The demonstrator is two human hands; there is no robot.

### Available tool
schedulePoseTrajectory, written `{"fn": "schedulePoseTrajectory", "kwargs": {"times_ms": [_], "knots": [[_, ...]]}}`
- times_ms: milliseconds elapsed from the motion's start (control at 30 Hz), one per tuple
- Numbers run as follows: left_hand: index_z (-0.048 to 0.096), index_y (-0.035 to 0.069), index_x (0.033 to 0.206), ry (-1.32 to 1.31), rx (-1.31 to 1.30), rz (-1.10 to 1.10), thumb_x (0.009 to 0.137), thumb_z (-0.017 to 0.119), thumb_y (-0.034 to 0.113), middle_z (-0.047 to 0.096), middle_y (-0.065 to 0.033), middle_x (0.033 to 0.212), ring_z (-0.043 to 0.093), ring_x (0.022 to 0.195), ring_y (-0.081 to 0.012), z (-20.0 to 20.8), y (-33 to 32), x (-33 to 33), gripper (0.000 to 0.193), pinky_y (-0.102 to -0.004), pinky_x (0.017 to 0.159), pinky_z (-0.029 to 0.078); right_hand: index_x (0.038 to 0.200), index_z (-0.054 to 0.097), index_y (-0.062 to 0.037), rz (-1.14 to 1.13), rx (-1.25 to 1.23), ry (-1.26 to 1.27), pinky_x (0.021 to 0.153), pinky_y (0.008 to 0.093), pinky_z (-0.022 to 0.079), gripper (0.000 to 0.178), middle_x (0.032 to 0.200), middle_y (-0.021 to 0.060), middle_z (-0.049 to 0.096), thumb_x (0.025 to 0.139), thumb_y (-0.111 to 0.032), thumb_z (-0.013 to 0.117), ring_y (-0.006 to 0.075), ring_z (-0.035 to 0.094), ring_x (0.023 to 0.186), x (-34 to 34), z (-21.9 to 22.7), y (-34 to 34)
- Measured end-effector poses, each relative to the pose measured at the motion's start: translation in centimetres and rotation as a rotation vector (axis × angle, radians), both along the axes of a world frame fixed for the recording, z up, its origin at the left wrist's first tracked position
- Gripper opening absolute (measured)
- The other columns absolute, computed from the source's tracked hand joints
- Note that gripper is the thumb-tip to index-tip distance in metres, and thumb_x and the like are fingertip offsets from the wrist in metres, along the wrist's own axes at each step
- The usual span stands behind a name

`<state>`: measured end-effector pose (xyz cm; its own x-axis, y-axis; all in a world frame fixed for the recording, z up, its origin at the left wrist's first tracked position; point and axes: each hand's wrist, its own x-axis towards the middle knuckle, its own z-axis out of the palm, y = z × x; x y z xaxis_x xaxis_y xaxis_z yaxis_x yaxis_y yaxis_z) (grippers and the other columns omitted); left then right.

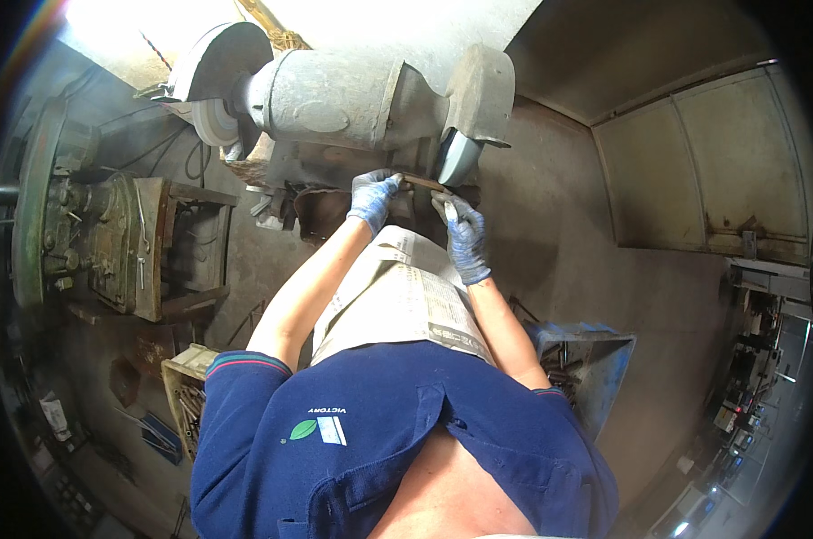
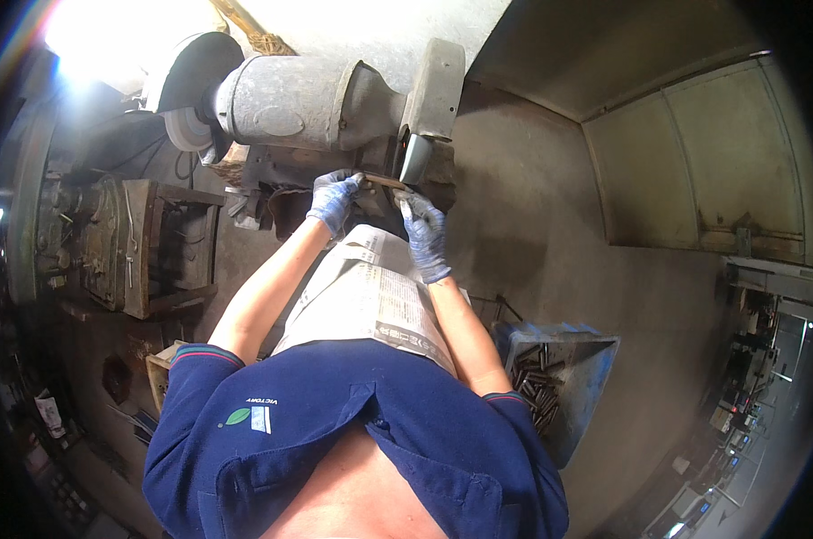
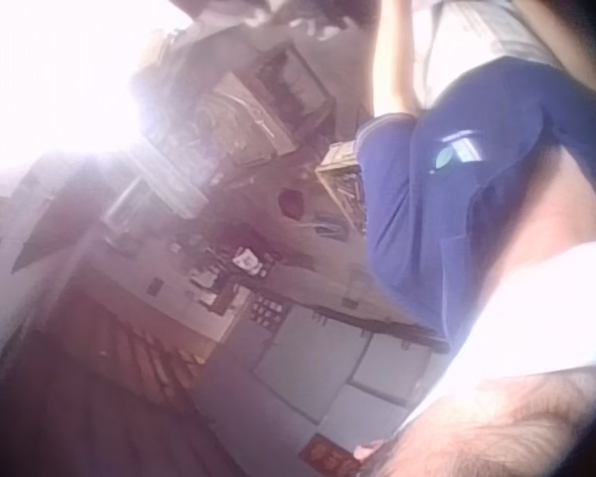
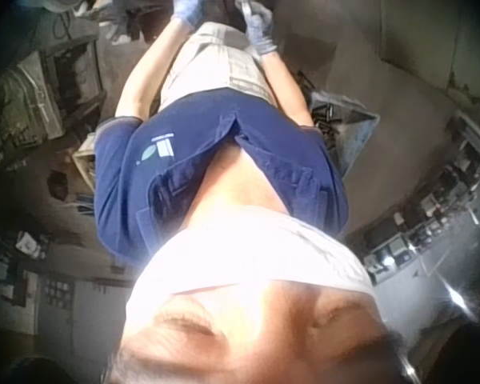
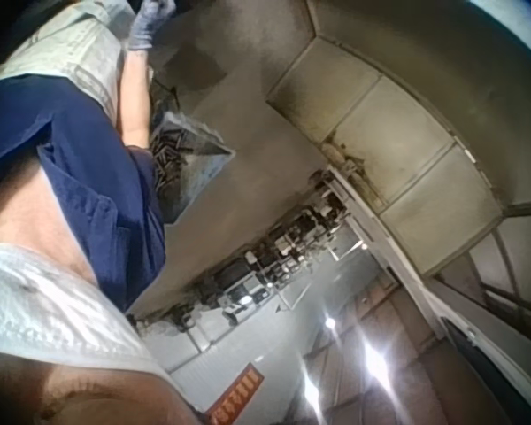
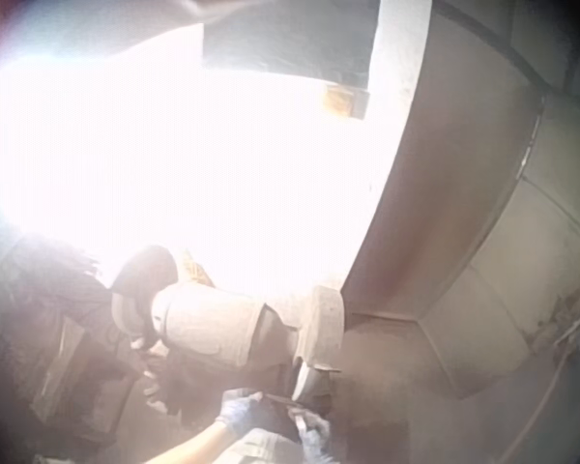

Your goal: The person holds small metal parts against a bench grinder to smooth their surfaces, picking them from one container and placing the finished parts into another blue bin.

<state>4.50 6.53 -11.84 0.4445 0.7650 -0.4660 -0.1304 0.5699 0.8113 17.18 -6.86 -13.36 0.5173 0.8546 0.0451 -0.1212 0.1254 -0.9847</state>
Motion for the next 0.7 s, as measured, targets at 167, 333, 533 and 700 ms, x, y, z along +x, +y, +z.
{"fn": "schedulePoseTrajectory", "kwargs": {"times_ms": [167, 333, 533, 700], "knots": [[0.062, -0.002, 0.091, -0.093, 0.108, -0.038, 0.087, 0.059, 0.005, 0.065, -0.0087, 0.078, 0.063, 0.069, -0.0147, -0.4, -0.3, -1.6, 0.009, -0.0276, 0.061, 0.053, 0.106, 0.061, 0.0059, 0.030, 0.058, -0.049, 0.097, 0.0378, 0.045, 0.022, 0.122, 0.0153, 0.052, 0.091, -0.008, 0.052, 0.0243, 0.053, 0.111, -0.6, 1.6, -0.6], [0.065, -0.003, 0.096, -0.145, 0.228, -0.139, 0.085, 0.061, 0.002, 0.066, -0.0042, 0.084, 0.059, 0.075, -0.0074, 2.7, -3.3, -4.2, 0.013, -0.0217, 0.068, 0.049, 0.110, 0.063, 0.0017, -0.036, 0.147, -0.162, 0.094, 0.0330, 0.043, 0.028, 0.116, 0.0168, 0.058, 0.083, -0.007, 0.064, 0.0255, 0.053, 0.113, -2.6, 5.4, -3.7], [0.066, 0.000, 0.096, -0.097, 0.422, -0.184, 0.085, 0.064, 0.006, 0.064, 0.0000, 0.077, 0.046, 0.056, -0.0002, 6.2, -4.7, -5.7, 0.013, -0.0156, 0.048, 0.037, 0.109, 0.062, 0.0009, -0.042, 0.180, -0.772, 0.096, 0.0387, 0.043, 0.042, 0.116, 0.0201, 0.058, 0.077, -0.025, 0.072, 0.0322, 0.054, 0.112, -2.5, 9.6, -5.3], [0.064, -0.004, 0.101, -0.176, 0.376, -0.236, 0.082, 0.062, -0.004, 0.067, -0.0115, 0.099, 0.062, 0.085, -0.0110, 8.2, -5.1, -6.7, 0.019, -0.0236, 0.078, 0.051, 0.109, 0.062, 0.0014, -0.067, 0.193, -0.915, 0.093, 0.0394, 0.045, 0.045, 0.112, 0.0210, 0.059, 0.077, -0.029, 0.071, 0.0357, 0.057, 0.107, -3.1, 11.2, -6.3]]}}
